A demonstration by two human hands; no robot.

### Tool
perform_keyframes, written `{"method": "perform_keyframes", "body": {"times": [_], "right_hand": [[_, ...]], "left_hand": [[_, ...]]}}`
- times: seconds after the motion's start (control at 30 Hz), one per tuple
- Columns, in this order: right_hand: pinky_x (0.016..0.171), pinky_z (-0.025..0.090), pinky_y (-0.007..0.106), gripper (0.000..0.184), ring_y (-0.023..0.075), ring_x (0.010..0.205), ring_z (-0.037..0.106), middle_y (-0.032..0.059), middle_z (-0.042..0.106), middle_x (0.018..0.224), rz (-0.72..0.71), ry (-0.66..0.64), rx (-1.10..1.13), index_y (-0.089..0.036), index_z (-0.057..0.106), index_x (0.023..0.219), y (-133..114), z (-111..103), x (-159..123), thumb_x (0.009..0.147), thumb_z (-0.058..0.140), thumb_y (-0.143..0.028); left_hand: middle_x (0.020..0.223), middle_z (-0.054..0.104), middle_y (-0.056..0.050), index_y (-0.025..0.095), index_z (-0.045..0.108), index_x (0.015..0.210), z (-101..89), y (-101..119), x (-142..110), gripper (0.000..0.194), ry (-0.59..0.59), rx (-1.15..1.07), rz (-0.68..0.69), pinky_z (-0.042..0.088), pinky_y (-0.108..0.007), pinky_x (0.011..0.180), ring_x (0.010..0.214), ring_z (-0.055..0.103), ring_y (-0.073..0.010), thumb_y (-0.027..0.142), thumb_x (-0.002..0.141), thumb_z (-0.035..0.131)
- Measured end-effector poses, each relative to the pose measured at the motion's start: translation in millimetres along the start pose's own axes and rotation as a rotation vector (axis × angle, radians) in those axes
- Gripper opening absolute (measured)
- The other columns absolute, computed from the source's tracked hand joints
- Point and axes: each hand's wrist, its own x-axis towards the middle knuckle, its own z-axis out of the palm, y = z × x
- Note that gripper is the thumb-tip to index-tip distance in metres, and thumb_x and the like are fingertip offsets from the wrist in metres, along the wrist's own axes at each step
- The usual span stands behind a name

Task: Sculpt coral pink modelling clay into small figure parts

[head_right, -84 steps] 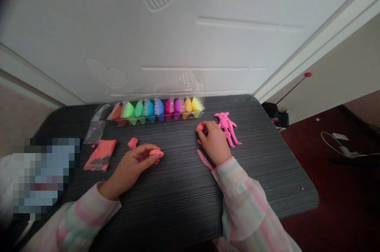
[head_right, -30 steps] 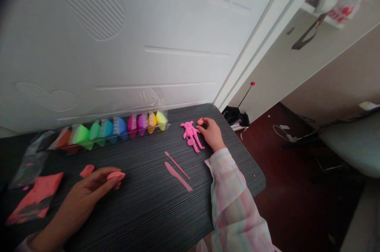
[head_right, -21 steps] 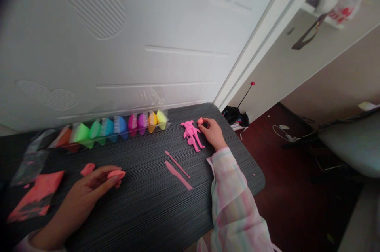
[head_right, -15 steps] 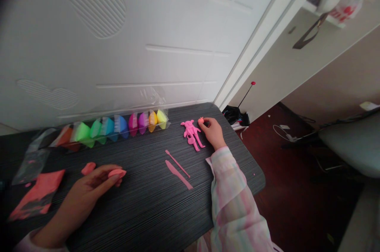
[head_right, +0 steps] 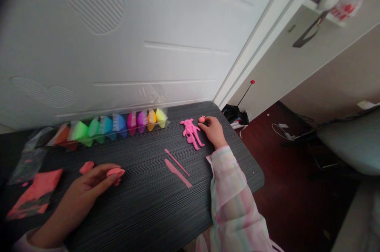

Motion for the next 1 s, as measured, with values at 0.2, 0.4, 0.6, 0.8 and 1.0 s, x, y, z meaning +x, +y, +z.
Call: {"method": "perform_keyframes", "body": {"times": [0.2, 0.4, 0.6, 0.8, 1.0], "right_hand": [[0.065, 0.043, 0.032, 0.04, 0.0166, 0.067, 0.053, 0.0044, 0.059, 0.08, -0.012, -0.036, 0.022, -0.014, 0.061, 0.1, 3, -3, 0, 0.067, 0.06, -0.036], [0.074, 0.046, 0.035, 0.035, 0.017, 0.079, 0.057, 0.005, 0.06, 0.093, -0.012, -0.092, 0.022, -0.016, 0.059, 0.104, 2, -8, -2, 0.071, 0.063, -0.028], [0.079, 0.049, 0.039, 0.03, 0.0185, 0.095, 0.057, 0.0073, 0.055, 0.113, 0.039, -0.151, 0.018, -0.016, 0.051, 0.112, 7, -11, 0, 0.086, 0.05, -0.031], [0.079, 0.049, 0.039, 0.031, 0.0185, 0.095, 0.057, 0.0074, 0.055, 0.114, 0.073, -0.103, 0.05, -0.016, 0.051, 0.112, 9, -10, 2, 0.085, 0.051, -0.031], [0.079, 0.049, 0.039, 0.03, 0.0182, 0.095, 0.057, 0.007, 0.055, 0.112, 0.079, -0.084, 0.091, -0.016, 0.051, 0.112, 4, -8, 0, 0.086, 0.05, -0.031]], "left_hand": [[0.071, 0.067, -0.002, 0.02, 0.064, 0.08, -0.6, -3, 0, 0.026, 0.002, 0.006, 0.008, 0.05, -0.027, 0.067, 0.064, 0.061, -0.0166, 0.042, 0.065, 0.062], [0.075, 0.068, -0.003, 0.02, 0.065, 0.079, -0.4, 0, 1, 0.026, 0.004, -0.005, 0.003, 0.05, -0.027, 0.067, 0.064, 0.061, -0.0166, 0.041, 0.064, 0.062], [0.075, 0.068, -0.002, 0.02, 0.065, 0.078, -1.1, -1, 1, 0.026, -0.002, 0.011, 0.008, 0.05, -0.027, 0.067, 0.064, 0.061, -0.0161, 0.042, 0.064, 0.062], [0.074, 0.068, -0.002, 0.02, 0.065, 0.078, -0.3, 0, -1, 0.026, 0.004, -0.005, 0.003, 0.05, -0.027, 0.068, 0.064, 0.06, -0.016, 0.042, 0.064, 0.062], [0.073, 0.068, -0.002, 0.02, 0.065, 0.076, 0.3, 2, 0, 0.024, 0.003, -0.022, 0.009, 0.05, -0.026, 0.066, 0.063, 0.06, -0.0159, 0.04, 0.063, 0.063]]}}
